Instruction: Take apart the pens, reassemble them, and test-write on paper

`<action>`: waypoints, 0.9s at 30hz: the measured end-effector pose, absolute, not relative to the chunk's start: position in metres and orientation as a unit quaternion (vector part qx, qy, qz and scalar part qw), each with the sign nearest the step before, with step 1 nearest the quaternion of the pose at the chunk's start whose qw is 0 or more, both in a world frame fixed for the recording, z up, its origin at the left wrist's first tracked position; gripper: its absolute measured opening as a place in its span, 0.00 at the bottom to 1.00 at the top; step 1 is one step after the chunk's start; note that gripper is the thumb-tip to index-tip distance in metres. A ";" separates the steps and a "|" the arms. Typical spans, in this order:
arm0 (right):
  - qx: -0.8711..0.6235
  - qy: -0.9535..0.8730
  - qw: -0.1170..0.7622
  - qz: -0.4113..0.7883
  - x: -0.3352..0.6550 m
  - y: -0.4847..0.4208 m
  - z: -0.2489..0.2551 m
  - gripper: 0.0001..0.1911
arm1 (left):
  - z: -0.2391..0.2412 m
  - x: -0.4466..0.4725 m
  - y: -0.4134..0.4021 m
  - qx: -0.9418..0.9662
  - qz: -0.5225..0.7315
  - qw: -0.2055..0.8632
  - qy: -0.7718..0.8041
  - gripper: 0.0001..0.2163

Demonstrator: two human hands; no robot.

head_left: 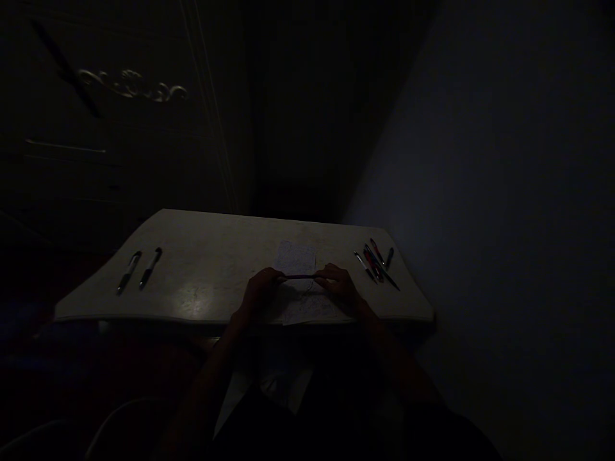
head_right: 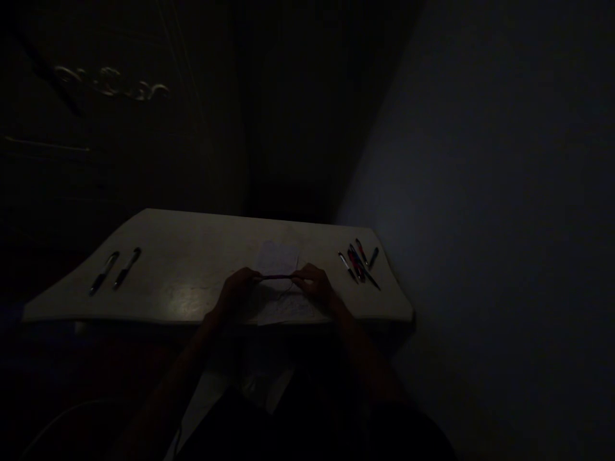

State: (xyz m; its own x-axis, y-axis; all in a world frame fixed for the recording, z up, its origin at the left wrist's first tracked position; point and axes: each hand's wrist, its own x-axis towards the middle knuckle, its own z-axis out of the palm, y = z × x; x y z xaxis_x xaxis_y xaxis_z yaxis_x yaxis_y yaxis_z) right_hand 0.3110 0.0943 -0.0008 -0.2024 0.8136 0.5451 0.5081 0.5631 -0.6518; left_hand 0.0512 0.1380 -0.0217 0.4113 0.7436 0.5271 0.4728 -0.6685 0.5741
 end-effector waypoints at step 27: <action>-0.523 -0.772 0.355 0.064 0.370 0.100 -0.025 0.10 | -0.027 0.048 0.142 0.799 0.415 0.108 0.421 0.06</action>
